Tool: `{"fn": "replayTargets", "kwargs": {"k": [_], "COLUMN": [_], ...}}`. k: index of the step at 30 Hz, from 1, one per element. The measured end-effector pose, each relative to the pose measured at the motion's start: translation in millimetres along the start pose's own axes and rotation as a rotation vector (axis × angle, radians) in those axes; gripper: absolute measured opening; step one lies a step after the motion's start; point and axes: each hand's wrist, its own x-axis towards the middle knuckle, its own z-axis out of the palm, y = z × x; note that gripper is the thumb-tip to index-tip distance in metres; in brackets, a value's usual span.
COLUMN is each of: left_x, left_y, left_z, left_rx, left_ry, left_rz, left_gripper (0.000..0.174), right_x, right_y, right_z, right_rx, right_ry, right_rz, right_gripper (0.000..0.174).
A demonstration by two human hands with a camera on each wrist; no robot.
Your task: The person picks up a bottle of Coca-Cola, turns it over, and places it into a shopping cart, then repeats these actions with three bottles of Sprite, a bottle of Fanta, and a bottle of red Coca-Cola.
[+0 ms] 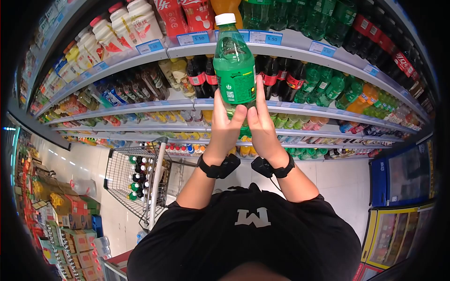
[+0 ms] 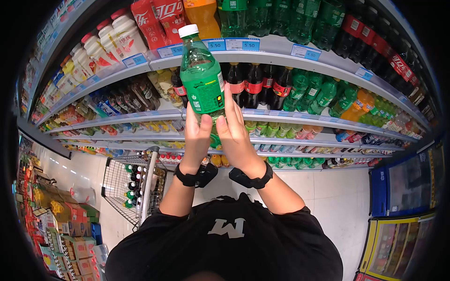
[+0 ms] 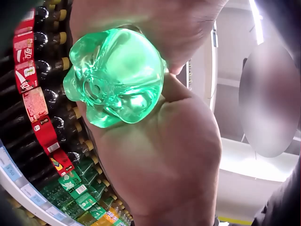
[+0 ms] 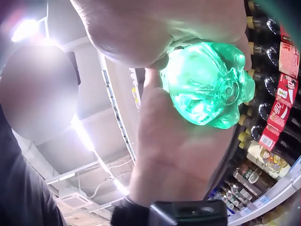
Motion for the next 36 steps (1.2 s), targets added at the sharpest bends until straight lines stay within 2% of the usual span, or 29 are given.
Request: {"fn": "replayTargets", "kwargs": {"k": [3, 5, 6, 7, 9, 11, 13, 14, 15, 17, 18, 19, 20, 21, 23, 25, 29, 30, 31, 33, 36], "left_x": [-0.9, -4.9, -5.2, -9.6, -15.9, -11.7, -3.3, -2.5, -1.0, 3.2, 0.9, -1.0, -2.6, -3.8, 2.1, 3.1, -4.5, -2.5, 0.2, 5.6, 6.3], "left_y": [0.5, -9.9, -18.2, -24.0, -26.6, -32.7, -28.1, -16.8, -16.0, -16.5, -13.3, -15.4, -19.6, -23.3, -26.0, -25.8, -27.7, -29.2, -30.9, -28.3, -15.7], "left_z": [-1.8, -7.3, -11.2, -13.5, -13.0, -9.7, 0.0, 7.5, 9.9, 14.1, 17.0, 23.0, 31.7, 37.3, 33.6, 32.2, 41.0, 43.1, 38.4, 27.1, 39.9], "left_rx": [0.069, -0.274, -0.315, -0.310, -0.436, -0.404, 0.091, 0.312, 0.315, 0.436, 0.392, 0.393, 0.333, 0.270, 0.299, 0.021, -0.026, 0.068, 0.067, 0.480, 0.468], "left_ry": [-0.013, -0.005, -0.042, -0.035, -0.174, -0.181, -0.074, 0.056, 0.055, 0.089, 0.065, 0.062, 0.050, 0.039, 0.034, -0.022, -0.022, -0.027, -0.028, -0.131, -0.092], "left_rz": [0.021, -0.156, -0.250, -0.252, -0.402, -0.399, -0.148, -0.031, -0.034, 0.010, -0.131, -0.130, -0.051, 0.027, 0.013, -0.043, -0.106, -0.029, -0.030, 0.048, 0.141], "left_gripper": [0.053, 0.059, 0.064, 0.064, 0.067, 0.070, 0.065, 0.056, 0.056, 0.048, 0.049, 0.049, 0.050, 0.052, 0.059, 0.064, 0.064, 0.063, 0.063, 0.063, 0.065], "right_x": [2.6, 6.7, 9.8, 11.6, 15.2, 17.8, 16.1, 15.7, 14.9, 12.8, 12.6, 12.9, 12.4, 12.3, 14.2, 13.7, 8.8, 11.0, 11.8, 9.5, 4.4], "right_y": [-3.5, -1.7, -4.4, -5.1, 0.2, 4.2, 10.0, 9.8, 10.1, 18.4, 22.5, 25.4, 26.4, 26.2, 26.7, 27.0, 23.4, 17.3, 13.6, 13.3, 19.3], "right_z": [-10.1, -14.3, -16.0, -17.5, -27.2, -37.9, -33.9, -29.2, -26.7, -27.5, -28.5, -29.3, -29.8, -34.9, -50.0, -53.2, -55.3, -59.8, -63.0, -63.8, -60.4], "right_rx": [0.055, 0.176, 0.362, 0.547, 0.587, 0.536, 0.587, 0.591, 0.593, 0.608, 0.458, 0.309, 0.223, 0.222, 0.375, 0.470, 0.441, 0.484, 0.526, 0.465, 0.345], "right_ry": [-0.109, -0.110, -0.069, -0.027, -0.057, -0.178, -0.100, 0.016, 0.133, 0.163, 0.185, 0.207, 0.223, 0.228, 0.135, 0.092, 0.093, 0.039, -0.017, 0.022, 0.108], "right_rz": [0.023, 0.076, 0.108, 0.143, 0.171, 0.197, 0.209, 0.143, 0.077, 0.104, 0.040, -0.025, -0.063, -0.063, 0.130, 0.113, 0.174, 0.194, 0.215, 0.188, 0.066], "right_gripper": [0.069, 0.067, 0.064, 0.061, 0.064, 0.069, 0.071, 0.072, 0.072, 0.073, 0.073, 0.072, 0.071, 0.071, 0.069, 0.069, 0.072, 0.073, 0.073, 0.074, 0.077]}}
